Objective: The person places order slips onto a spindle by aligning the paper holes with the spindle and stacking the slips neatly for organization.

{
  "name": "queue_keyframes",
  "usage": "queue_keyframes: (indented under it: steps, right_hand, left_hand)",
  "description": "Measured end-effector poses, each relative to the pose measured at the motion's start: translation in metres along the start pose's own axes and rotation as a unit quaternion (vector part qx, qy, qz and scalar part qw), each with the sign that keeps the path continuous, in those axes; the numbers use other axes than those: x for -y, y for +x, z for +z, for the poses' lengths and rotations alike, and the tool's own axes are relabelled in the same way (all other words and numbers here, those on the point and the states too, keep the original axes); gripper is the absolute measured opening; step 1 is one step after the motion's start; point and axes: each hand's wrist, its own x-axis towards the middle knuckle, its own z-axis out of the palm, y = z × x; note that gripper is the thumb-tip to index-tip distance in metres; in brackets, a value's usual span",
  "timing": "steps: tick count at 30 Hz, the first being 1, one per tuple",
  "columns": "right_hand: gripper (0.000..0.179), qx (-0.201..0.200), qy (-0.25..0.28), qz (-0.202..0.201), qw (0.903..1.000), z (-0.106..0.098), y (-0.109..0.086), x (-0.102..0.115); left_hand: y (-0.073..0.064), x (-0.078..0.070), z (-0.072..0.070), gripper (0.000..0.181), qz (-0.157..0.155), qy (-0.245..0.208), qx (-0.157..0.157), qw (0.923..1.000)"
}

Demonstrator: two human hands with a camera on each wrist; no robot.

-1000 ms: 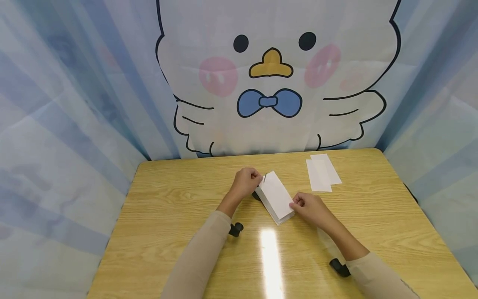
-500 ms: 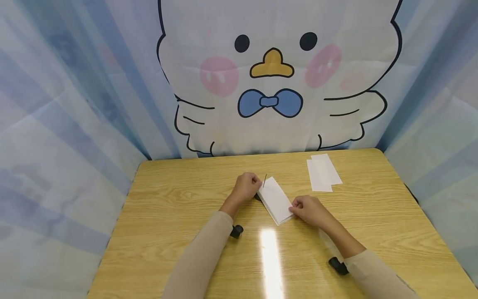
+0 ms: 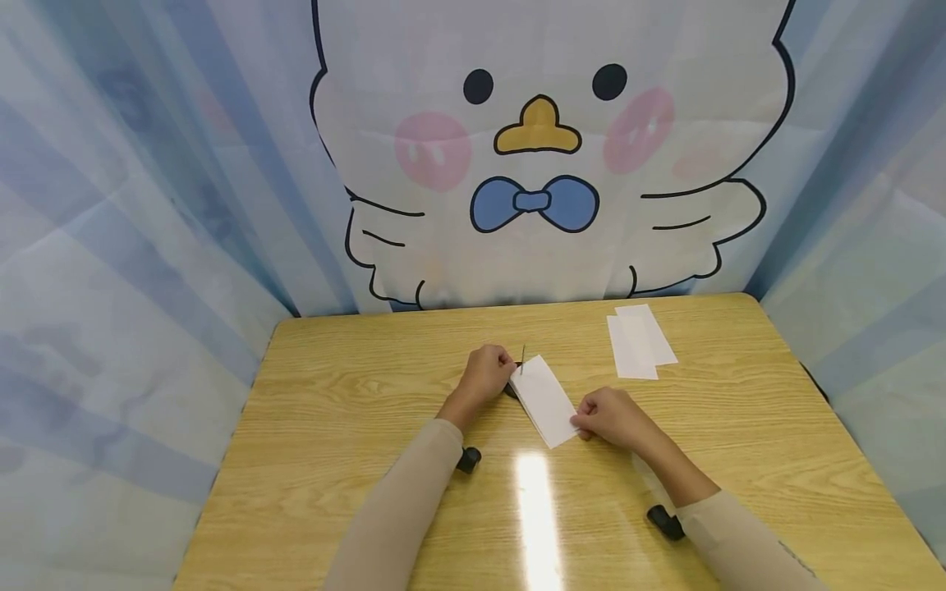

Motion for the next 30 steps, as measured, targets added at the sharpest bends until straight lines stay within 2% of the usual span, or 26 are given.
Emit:
queue_keyframes:
  steps: [8, 18, 24, 27, 30]
  right_hand:
    - [0.032, -0.01, -0.027, -0.004, 0.9996, 0.0024, 0.0006, 0.0008]
    - [0.033, -0.004, -0.046, 0.019, 0.9988, 0.0002, -0.0009, 0.0062]
    - [0.032, -0.004, -0.055, 0.009, 0.9984, 0.0004, -0.0009, 0.0055]
    - [0.03, -0.007, -0.064, -0.005, 0.9979, 0.0008, 0.0002, 0.0021]
    - [0.028, -0.012, -0.069, -0.011, 0.9975, 0.0002, 0.0011, -0.0008]
  left_hand:
    - [0.0001, 0.0005, 0.0038, 0.015, 0.007, 0.028, -0.007, 0.9996]
    - [-0.0017, -0.0037, 0.0057, 0.014, 0.028, 0.067, -0.03, 0.9969]
    - [-0.002, 0.0025, 0.0043, 0.014, 0.045, 0.063, -0.041, 0.9962]
    - [-0.0032, 0.0048, 0.0015, 0.015, 0.051, 0.052, -0.029, 0.9969]
    - [-0.005, 0.006, -0.0024, 0.016, 0.056, 0.036, -0.003, 0.9978]
